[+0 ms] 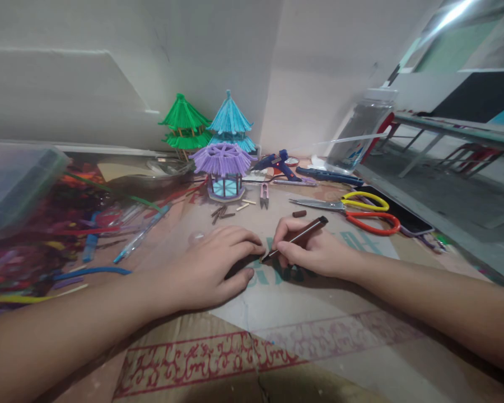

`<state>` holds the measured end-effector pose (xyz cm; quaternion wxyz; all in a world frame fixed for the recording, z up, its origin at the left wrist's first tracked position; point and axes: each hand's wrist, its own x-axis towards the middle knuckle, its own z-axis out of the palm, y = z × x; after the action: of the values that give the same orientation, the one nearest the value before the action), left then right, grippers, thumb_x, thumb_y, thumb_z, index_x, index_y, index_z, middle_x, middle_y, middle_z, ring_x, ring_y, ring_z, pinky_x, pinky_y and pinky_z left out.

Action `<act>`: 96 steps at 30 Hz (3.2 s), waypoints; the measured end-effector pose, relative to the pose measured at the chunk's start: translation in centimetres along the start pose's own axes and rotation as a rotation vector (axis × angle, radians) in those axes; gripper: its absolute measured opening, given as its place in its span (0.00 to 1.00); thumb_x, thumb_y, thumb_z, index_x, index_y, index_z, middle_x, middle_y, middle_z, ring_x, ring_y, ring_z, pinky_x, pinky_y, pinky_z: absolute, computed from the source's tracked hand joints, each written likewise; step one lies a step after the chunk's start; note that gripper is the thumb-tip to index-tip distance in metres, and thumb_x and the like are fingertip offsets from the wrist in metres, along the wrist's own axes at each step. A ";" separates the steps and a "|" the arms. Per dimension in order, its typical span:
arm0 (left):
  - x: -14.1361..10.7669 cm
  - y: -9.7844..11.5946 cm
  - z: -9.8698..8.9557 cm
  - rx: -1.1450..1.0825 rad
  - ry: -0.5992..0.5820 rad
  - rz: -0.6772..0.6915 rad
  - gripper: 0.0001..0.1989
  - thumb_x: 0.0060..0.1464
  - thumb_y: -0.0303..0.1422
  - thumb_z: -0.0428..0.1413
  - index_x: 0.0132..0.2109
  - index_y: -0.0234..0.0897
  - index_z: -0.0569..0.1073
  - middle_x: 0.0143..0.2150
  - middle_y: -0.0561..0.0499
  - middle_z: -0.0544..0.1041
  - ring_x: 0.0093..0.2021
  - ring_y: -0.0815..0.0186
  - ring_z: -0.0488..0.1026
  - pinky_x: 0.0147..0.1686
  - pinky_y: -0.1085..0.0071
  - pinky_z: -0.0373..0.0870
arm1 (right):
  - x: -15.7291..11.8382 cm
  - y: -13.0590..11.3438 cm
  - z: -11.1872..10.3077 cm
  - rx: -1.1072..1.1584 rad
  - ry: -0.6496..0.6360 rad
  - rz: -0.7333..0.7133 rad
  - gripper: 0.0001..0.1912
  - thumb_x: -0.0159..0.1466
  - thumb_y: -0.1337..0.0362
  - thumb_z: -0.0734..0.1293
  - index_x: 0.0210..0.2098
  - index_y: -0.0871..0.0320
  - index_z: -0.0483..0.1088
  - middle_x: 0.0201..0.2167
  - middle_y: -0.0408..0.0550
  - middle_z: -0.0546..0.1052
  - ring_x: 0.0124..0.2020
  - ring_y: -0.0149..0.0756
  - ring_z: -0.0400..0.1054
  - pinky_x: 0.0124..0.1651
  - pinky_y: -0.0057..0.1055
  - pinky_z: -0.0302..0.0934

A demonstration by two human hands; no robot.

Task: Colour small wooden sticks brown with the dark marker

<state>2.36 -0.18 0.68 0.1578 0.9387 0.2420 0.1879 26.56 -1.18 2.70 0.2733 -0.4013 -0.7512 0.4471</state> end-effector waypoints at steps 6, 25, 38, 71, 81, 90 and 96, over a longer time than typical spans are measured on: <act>0.0 0.0 0.0 0.006 0.007 0.005 0.17 0.63 0.31 0.53 0.59 0.42 0.72 0.58 0.45 0.73 0.60 0.54 0.68 0.62 0.53 0.65 | 0.0 0.1 0.0 -0.016 -0.012 -0.017 0.06 0.64 0.63 0.66 0.33 0.56 0.65 0.23 0.41 0.74 0.24 0.29 0.68 0.28 0.26 0.62; 0.0 0.2 -0.1 -0.004 0.000 -0.001 0.18 0.63 0.31 0.53 0.59 0.42 0.73 0.57 0.44 0.74 0.60 0.54 0.69 0.61 0.52 0.65 | 0.0 0.1 0.0 -0.021 -0.017 -0.031 0.06 0.64 0.64 0.67 0.33 0.57 0.65 0.22 0.41 0.74 0.24 0.28 0.67 0.26 0.24 0.61; 0.0 0.0 0.0 0.021 -0.011 0.006 0.19 0.64 0.31 0.53 0.60 0.41 0.72 0.60 0.43 0.73 0.62 0.53 0.67 0.62 0.50 0.64 | 0.0 0.2 -0.1 -0.032 -0.021 -0.050 0.05 0.63 0.65 0.67 0.32 0.57 0.65 0.22 0.41 0.73 0.24 0.29 0.67 0.27 0.25 0.61; 0.0 -0.1 0.1 0.057 -0.023 0.021 0.21 0.65 0.33 0.52 0.63 0.43 0.71 0.62 0.45 0.73 0.63 0.54 0.66 0.64 0.50 0.62 | -0.1 0.1 0.1 -0.015 0.000 -0.047 0.04 0.64 0.66 0.65 0.33 0.57 0.64 0.22 0.41 0.73 0.23 0.29 0.68 0.26 0.25 0.61; 0.0 0.0 0.0 0.036 -0.011 0.004 0.21 0.65 0.33 0.52 0.63 0.42 0.71 0.61 0.44 0.73 0.63 0.53 0.67 0.63 0.51 0.63 | -0.1 -0.1 0.1 -0.025 -0.009 -0.044 0.05 0.64 0.65 0.64 0.32 0.57 0.64 0.22 0.42 0.73 0.23 0.29 0.67 0.26 0.25 0.61; -0.1 -0.2 0.2 0.029 0.012 0.011 0.20 0.64 0.33 0.53 0.61 0.42 0.72 0.60 0.43 0.73 0.61 0.53 0.68 0.62 0.52 0.65 | 0.1 -0.1 0.0 -0.035 0.031 -0.020 0.05 0.64 0.65 0.65 0.32 0.56 0.64 0.21 0.41 0.73 0.23 0.29 0.68 0.27 0.26 0.61; -0.2 -0.3 0.3 -0.003 0.022 -0.058 0.25 0.61 0.33 0.55 0.65 0.41 0.65 0.61 0.43 0.73 0.62 0.52 0.68 0.61 0.51 0.66 | 0.1 -0.2 0.0 -0.015 0.023 -0.004 0.06 0.63 0.65 0.65 0.31 0.56 0.63 0.21 0.41 0.73 0.23 0.28 0.68 0.26 0.25 0.61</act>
<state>2.21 -0.16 0.22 0.1618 0.9289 0.2708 0.1939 26.41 -1.16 2.87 0.2796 -0.4071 -0.7521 0.4364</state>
